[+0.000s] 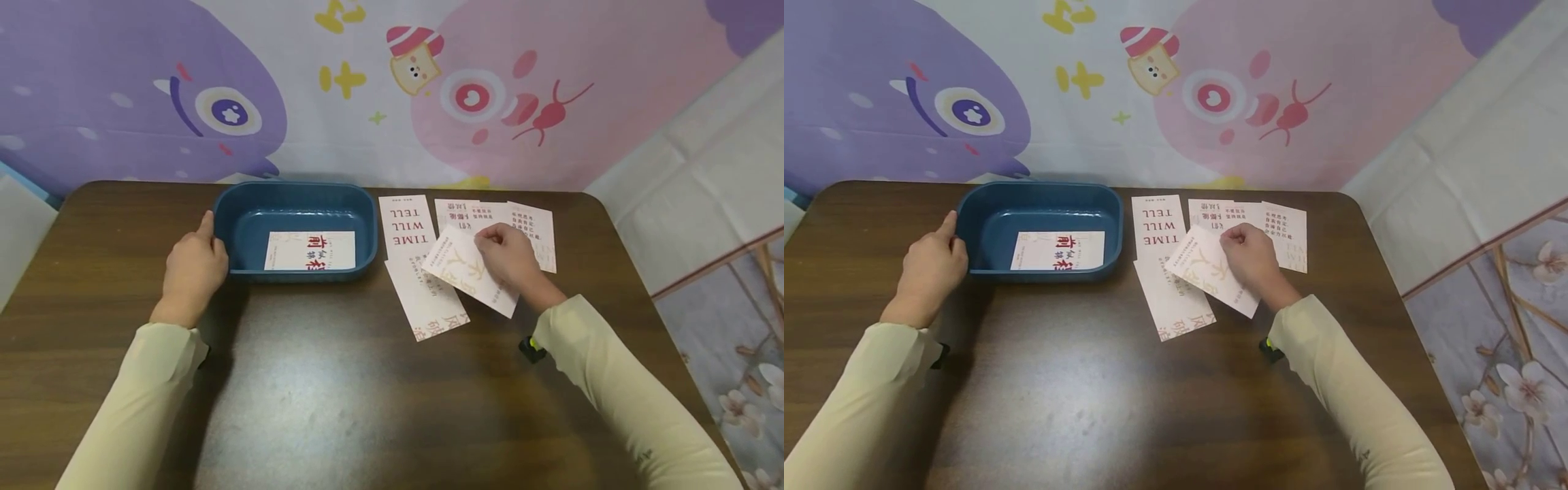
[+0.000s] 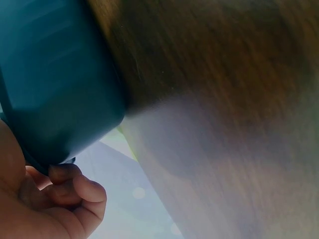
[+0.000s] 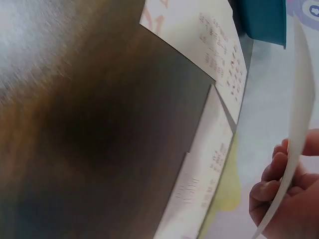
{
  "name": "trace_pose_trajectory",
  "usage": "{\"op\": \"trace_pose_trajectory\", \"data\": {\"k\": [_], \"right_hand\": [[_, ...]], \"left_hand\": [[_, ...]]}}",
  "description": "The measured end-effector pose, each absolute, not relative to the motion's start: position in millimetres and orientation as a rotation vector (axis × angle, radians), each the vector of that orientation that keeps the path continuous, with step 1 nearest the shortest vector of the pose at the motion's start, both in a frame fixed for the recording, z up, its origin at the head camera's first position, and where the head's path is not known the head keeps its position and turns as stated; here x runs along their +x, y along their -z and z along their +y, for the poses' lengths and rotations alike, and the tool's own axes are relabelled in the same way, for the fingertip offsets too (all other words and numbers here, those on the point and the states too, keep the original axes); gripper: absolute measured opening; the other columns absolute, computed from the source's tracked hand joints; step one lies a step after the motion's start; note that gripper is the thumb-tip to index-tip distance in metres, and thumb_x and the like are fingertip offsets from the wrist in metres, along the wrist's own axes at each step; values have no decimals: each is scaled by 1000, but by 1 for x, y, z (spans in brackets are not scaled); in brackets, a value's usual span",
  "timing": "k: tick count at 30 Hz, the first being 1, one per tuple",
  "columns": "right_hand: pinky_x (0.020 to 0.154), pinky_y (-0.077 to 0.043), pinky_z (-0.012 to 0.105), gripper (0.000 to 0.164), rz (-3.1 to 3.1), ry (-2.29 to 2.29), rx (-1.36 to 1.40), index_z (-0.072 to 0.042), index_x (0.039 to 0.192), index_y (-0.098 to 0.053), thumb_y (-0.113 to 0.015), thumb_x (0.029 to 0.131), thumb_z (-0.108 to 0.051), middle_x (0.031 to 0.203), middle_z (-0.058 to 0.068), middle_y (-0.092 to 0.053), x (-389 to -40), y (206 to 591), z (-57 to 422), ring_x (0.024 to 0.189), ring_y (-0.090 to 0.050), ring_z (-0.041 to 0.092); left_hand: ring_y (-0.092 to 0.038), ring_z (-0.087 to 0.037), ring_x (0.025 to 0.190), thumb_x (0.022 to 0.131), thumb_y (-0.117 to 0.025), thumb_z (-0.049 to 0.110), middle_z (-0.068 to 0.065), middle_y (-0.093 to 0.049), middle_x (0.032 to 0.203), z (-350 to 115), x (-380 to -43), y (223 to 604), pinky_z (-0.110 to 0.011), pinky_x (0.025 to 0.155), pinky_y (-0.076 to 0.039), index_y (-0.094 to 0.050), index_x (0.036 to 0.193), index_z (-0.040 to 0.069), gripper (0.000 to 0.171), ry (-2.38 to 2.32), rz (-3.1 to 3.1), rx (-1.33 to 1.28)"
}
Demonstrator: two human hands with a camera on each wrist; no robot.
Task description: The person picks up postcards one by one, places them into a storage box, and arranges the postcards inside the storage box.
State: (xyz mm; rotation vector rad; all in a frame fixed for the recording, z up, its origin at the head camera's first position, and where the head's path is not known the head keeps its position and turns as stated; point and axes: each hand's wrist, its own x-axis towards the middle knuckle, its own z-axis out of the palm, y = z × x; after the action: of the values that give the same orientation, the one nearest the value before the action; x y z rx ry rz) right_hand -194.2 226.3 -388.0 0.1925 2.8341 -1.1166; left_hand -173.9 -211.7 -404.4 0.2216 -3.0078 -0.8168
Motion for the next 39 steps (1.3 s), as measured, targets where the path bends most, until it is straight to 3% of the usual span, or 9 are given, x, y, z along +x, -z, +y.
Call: {"op": "trace_pose_trajectory", "data": {"k": [21,29,39], "right_hand": [[77,-41,36,22,2747,1245,-172,2,101,-67,-56,93,-15,93,16,-63,-218,355,205,82,-52,23],[76,-40,34,21,2773,1195,-271,4,99,-68,-58,91,-12,89,17,-64,-225,345,188,79,-51,21],[81,-41,35,22,2722,1218,-293,3,101,-67,-58,91,-14,95,19,-65,-229,339,171,85,-52,23]], "left_hand": [[-52,-53,89,98,-30,10,-47,-53,112,-210,-173,405,-70,83,-44,-23,149,-9,55,799,-2984,210],[-50,-57,100,98,-29,11,-47,-51,119,-212,-173,404,-72,91,-41,-22,150,-7,56,819,-2999,221],[-52,-55,96,97,-30,11,-47,-52,119,-212,-175,405,-71,88,-43,-23,149,-8,56,808,-2988,218]]}}
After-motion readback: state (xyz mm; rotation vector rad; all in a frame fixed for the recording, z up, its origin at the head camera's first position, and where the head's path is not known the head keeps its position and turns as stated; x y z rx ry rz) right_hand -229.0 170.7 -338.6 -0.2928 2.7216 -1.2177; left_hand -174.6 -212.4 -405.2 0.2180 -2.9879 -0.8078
